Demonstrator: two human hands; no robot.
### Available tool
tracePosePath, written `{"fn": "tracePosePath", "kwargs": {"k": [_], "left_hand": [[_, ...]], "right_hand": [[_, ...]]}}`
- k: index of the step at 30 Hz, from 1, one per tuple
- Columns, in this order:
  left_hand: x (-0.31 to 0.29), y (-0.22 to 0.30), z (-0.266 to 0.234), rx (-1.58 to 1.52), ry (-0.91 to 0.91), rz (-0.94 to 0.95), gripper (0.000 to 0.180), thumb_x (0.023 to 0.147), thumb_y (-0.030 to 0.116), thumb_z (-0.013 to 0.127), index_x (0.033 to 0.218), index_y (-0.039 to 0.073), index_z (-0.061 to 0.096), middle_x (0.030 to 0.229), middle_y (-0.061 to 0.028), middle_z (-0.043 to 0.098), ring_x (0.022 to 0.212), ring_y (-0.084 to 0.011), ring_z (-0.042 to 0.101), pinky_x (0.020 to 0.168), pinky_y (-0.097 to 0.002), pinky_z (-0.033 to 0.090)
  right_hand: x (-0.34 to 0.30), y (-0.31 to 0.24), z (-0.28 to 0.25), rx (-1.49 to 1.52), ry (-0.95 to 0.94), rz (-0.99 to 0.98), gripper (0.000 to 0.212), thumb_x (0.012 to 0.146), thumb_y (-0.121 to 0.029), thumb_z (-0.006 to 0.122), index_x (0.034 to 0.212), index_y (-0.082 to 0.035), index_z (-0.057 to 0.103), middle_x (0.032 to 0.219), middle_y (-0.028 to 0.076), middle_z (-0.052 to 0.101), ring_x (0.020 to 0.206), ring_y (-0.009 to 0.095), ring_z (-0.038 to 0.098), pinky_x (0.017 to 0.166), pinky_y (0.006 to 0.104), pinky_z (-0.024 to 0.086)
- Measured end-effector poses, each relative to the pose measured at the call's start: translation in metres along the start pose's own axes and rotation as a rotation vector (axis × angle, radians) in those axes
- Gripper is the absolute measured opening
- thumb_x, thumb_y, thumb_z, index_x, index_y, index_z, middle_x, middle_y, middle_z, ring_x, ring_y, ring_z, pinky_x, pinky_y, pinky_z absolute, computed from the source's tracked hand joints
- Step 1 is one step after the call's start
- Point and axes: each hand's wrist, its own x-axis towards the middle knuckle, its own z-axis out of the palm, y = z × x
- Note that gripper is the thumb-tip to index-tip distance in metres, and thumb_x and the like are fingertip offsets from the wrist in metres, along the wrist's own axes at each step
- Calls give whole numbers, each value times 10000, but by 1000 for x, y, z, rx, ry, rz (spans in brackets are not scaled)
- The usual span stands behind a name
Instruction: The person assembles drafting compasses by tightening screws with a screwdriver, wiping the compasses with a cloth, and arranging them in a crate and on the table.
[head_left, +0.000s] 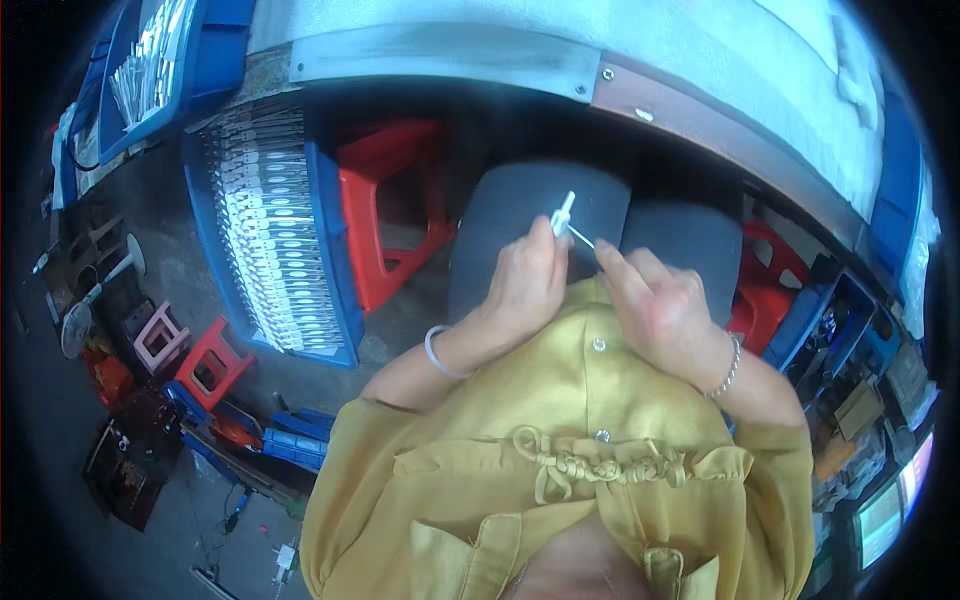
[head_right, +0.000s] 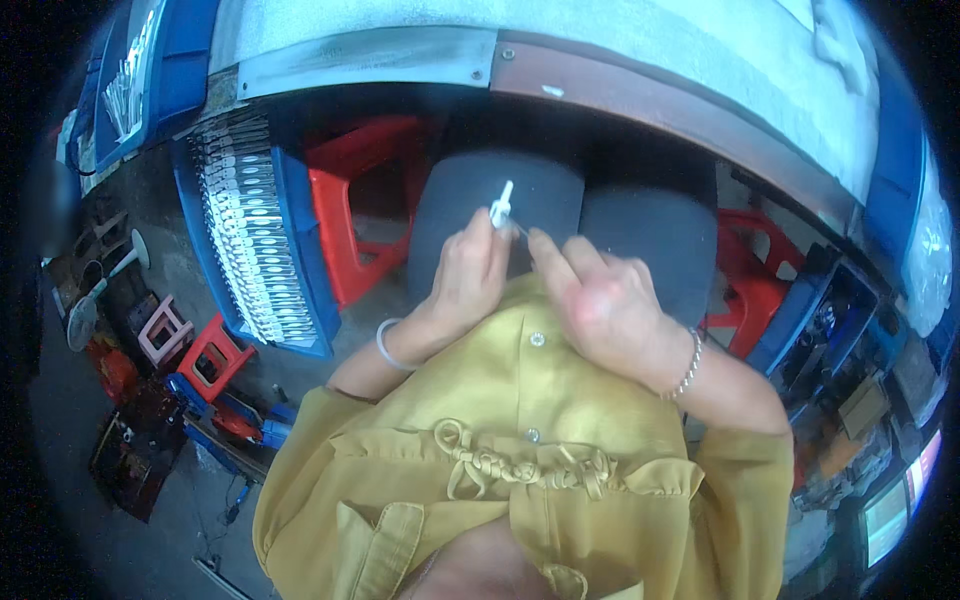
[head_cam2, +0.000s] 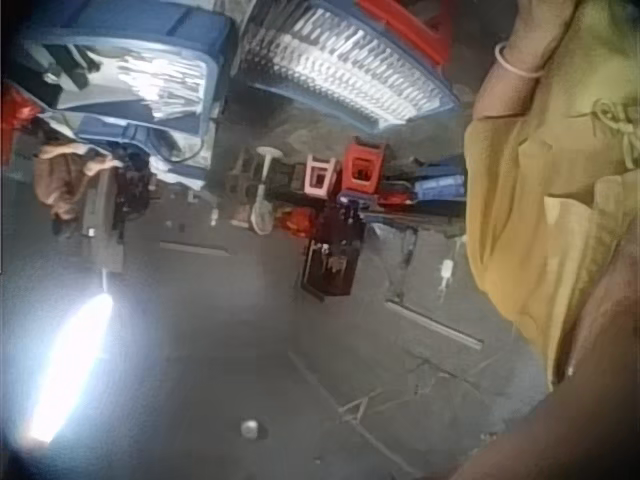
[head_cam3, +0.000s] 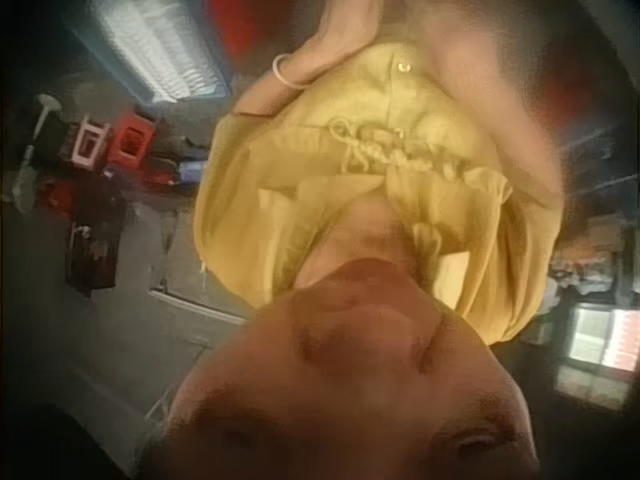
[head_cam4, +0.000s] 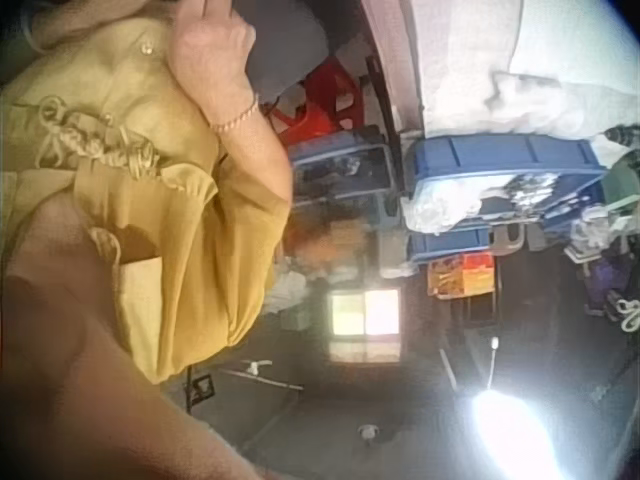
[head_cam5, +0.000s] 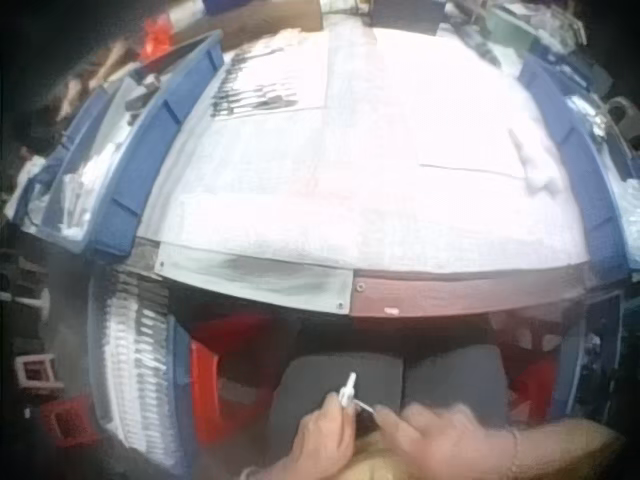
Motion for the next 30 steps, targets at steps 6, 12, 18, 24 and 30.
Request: {"fn": "tracePosePath", "kwargs": {"k": [6, 12, 18, 24, 30], "left_hand": [[2, 3, 4, 160, 48, -43, 119, 923, 58, 493, 878, -45, 455, 652, -265, 577, 600, -472, 577, 547, -540, 448], [5, -2, 3, 35, 25, -46, 114, 921, 56, 495, 880, -41, 452, 636, -261, 572, 602, -466, 585, 536, -531, 458], [15, -1, -1, 61, 48, -54, 120, 918, 54, 500, 872, -46, 451, 645, -254, 581, 599, -463, 587, 534, -533, 459], [14, -6, -2, 110, 59, -29, 106, 921, 54, 491, 874, -39, 474, 699, -265, 592, 638, -464, 597, 544, -505, 472], [6, 2, -20, -748, -202, -403, 180, 1013, 208, 479, 951, 63, 567, 637, 84, 405, 495, 5, 305, 435, -180, 218]], "right_hand": [[14, 20, 7, 651, 143, 157, 341, 792, -28, 612, 1129, 24, 609, 701, 114, 584, 631, 263, 637, 561, 356, 529], [16, -4, -12, -324, -132, -195, 479, 727, -80, 614, 1198, 9, 603, 667, 104, 564, 491, 222, 594, 433, 354, 490], [20, 19, 15, 336, 148, -17, 348, 808, -30, 631, 1154, 9, 633, 879, 174, 679, 692, 275, 691, 627, 332, 555], [23, 20, 6, 1057, -113, 484, 280, 861, -53, 618, 1131, 19, 611, 991, 221, 656, 881, 366, 653, 782, 386, 527], [1, 2, -20, 303, 46, 1, 307, 841, 7, 587, 1146, 10, 557, 927, 178, 583, 815, 360, 614, 694, 395, 518]]}}
